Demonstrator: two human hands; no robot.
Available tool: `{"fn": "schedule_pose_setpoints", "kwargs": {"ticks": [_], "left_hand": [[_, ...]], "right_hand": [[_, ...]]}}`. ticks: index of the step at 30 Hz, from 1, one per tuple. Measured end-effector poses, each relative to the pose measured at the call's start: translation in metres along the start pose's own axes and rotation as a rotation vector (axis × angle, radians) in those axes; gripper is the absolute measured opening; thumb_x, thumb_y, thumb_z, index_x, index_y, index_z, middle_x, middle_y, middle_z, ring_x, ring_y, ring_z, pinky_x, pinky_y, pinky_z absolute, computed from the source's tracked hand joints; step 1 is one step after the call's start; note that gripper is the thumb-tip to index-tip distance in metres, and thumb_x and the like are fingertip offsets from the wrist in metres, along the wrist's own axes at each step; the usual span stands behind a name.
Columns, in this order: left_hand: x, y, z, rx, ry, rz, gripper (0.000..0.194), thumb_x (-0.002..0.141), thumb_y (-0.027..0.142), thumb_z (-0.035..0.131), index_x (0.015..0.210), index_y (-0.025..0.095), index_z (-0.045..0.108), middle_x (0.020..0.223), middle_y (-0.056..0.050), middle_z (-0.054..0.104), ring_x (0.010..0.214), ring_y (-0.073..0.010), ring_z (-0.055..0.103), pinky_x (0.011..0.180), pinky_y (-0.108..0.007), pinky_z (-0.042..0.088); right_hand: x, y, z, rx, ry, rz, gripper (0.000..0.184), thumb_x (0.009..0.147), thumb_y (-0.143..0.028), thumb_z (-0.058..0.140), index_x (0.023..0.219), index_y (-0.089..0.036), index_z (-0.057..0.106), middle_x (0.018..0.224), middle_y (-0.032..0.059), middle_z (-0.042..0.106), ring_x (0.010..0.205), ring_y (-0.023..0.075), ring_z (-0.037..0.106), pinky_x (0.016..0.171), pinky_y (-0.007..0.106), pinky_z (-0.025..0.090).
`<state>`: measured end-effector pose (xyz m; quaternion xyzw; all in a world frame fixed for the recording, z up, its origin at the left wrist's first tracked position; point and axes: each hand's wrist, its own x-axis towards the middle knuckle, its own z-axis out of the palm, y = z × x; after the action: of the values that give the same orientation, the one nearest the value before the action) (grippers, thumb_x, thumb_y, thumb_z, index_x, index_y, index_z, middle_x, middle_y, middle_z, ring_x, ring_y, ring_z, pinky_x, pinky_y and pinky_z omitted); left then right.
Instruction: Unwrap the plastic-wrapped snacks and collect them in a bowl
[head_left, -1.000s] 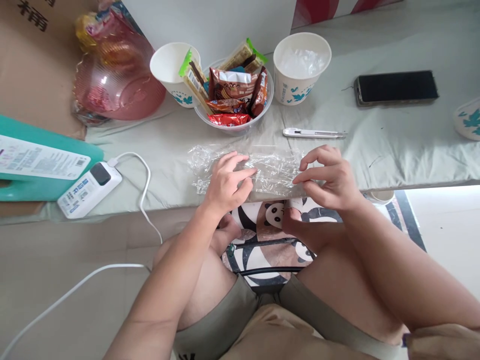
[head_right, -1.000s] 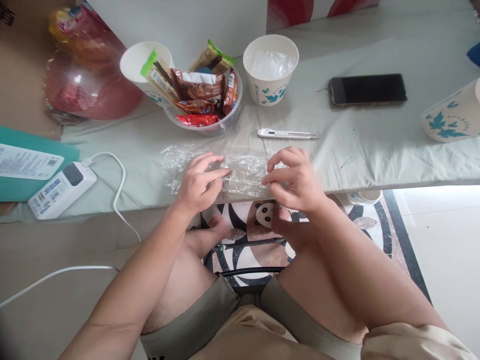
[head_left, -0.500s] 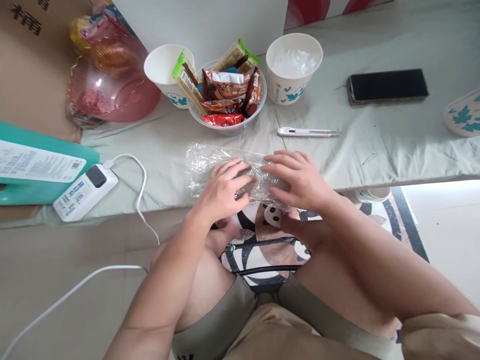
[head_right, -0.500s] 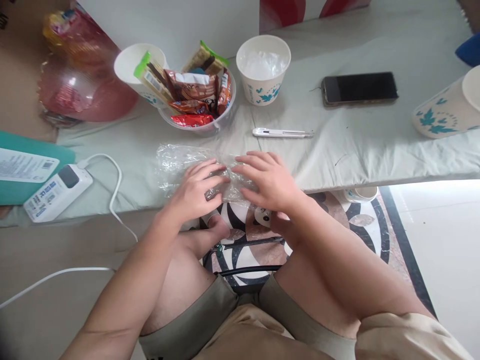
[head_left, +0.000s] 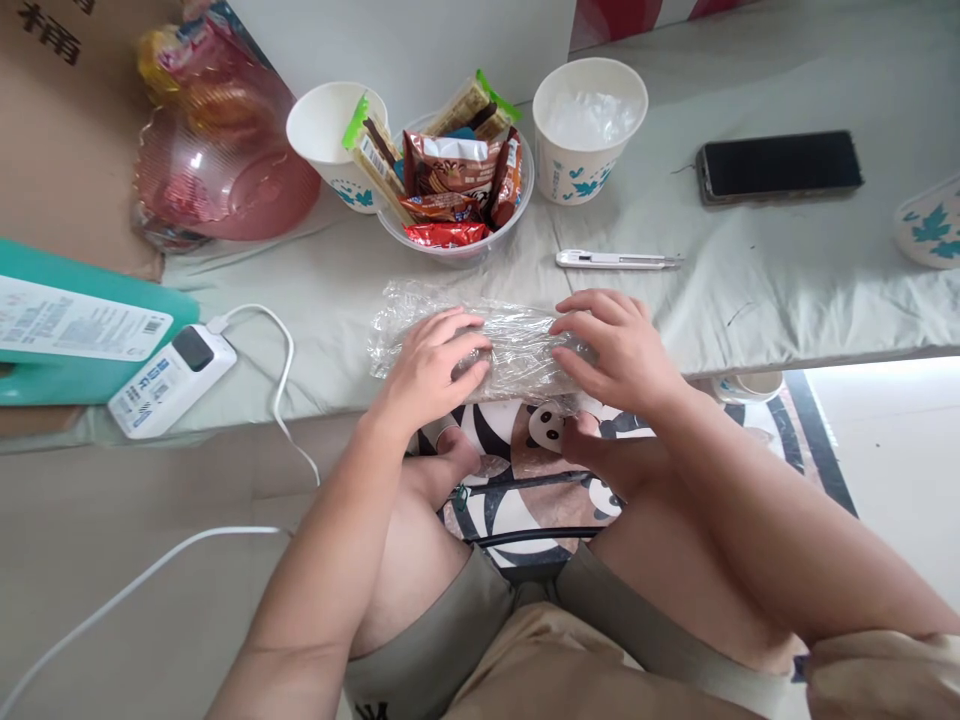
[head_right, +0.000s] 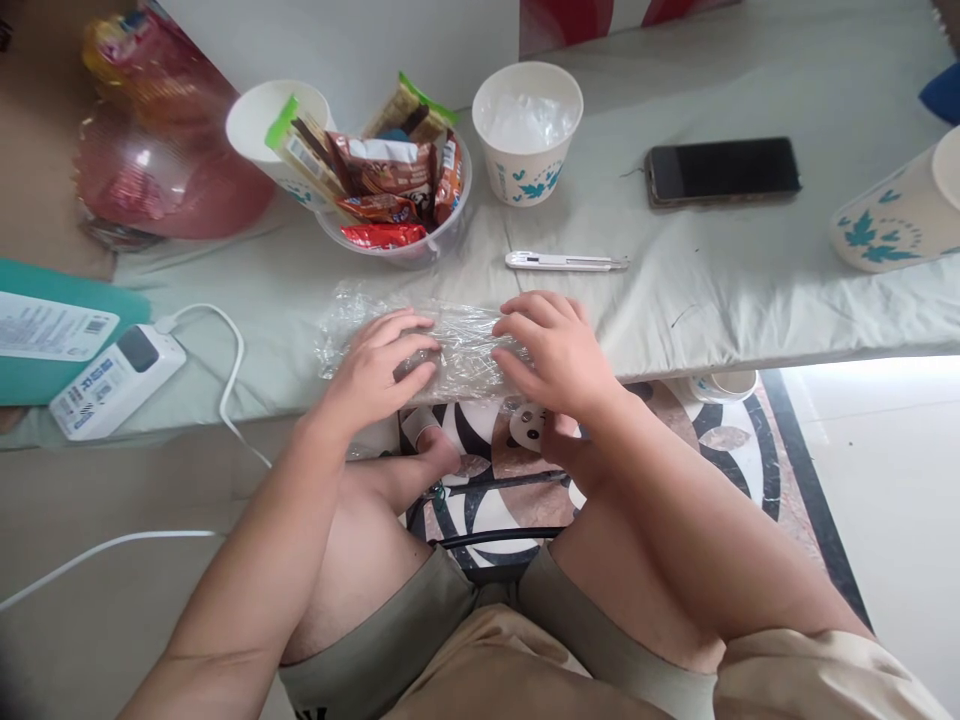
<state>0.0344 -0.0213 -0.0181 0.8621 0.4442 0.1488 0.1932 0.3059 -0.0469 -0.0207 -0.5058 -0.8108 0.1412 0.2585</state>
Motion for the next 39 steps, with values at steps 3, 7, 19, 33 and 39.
{"fn": "schedule_pose_setpoints", "kwargs": {"ticks": [3, 7, 19, 33, 39], "left_hand": [[0.001, 0.001, 0.003, 0.024, 0.031, -0.019, 0.022, 0.094, 0.023, 0.06, 0.111, 0.022, 0.074, 0.137, -0.01, 0.068, 0.141, -0.0325, 0.054, 0.119, -0.057, 0.043], [0.001, -0.005, 0.004, 0.038, 0.072, -0.018, 0.022, 0.094, 0.023, 0.061, 0.111, 0.022, 0.073, 0.138, -0.01, 0.068, 0.142, -0.032, 0.054, 0.122, -0.056, 0.041], [0.004, -0.001, 0.002, 0.049, 0.282, -0.01, 0.02, 0.088, 0.018, 0.061, 0.096, 0.024, 0.078, 0.11, -0.007, 0.075, 0.111, -0.0267, 0.068, 0.104, -0.049, 0.053], [0.006, 0.01, 0.007, -0.047, 0.345, 0.077, 0.019, 0.083, 0.014, 0.058, 0.095, 0.022, 0.071, 0.113, -0.009, 0.074, 0.111, -0.0256, 0.069, 0.103, -0.046, 0.053], [-0.006, 0.016, 0.009, -0.423, 0.519, -0.359, 0.012, 0.098, 0.034, 0.049, 0.106, 0.026, 0.052, 0.069, 0.004, 0.059, 0.063, -0.015, 0.061, 0.061, -0.03, 0.051]], "right_hand": [[-0.001, -0.004, 0.002, 0.051, -0.02, -0.118, 0.026, 0.095, -0.044, 0.061, 0.106, -0.023, 0.072, 0.119, 0.0104, 0.074, 0.113, 0.0305, 0.065, 0.098, 0.048, 0.043], [-0.004, -0.006, 0.009, 0.008, -0.212, -0.206, 0.047, 0.093, -0.054, 0.066, 0.127, -0.023, 0.067, 0.145, 0.0128, 0.065, 0.136, 0.0366, 0.055, 0.109, 0.053, 0.037], [0.0, -0.009, -0.002, 0.08, -0.109, 0.077, 0.039, 0.101, -0.043, 0.044, 0.094, -0.021, 0.075, 0.064, 0.0028, 0.066, 0.059, 0.0173, 0.057, 0.06, 0.032, 0.038], [0.014, -0.029, 0.019, 0.44, -0.063, 0.153, 0.038, 0.085, -0.016, 0.052, 0.122, -0.021, 0.058, 0.085, 0.0024, 0.069, 0.082, 0.0193, 0.064, 0.079, 0.035, 0.05], [0.009, -0.024, 0.009, 0.841, 0.283, 0.246, 0.02, 0.09, -0.024, 0.056, 0.11, -0.025, 0.052, 0.078, -0.0034, 0.05, 0.069, 0.0129, 0.06, 0.07, 0.031, 0.057]]}}
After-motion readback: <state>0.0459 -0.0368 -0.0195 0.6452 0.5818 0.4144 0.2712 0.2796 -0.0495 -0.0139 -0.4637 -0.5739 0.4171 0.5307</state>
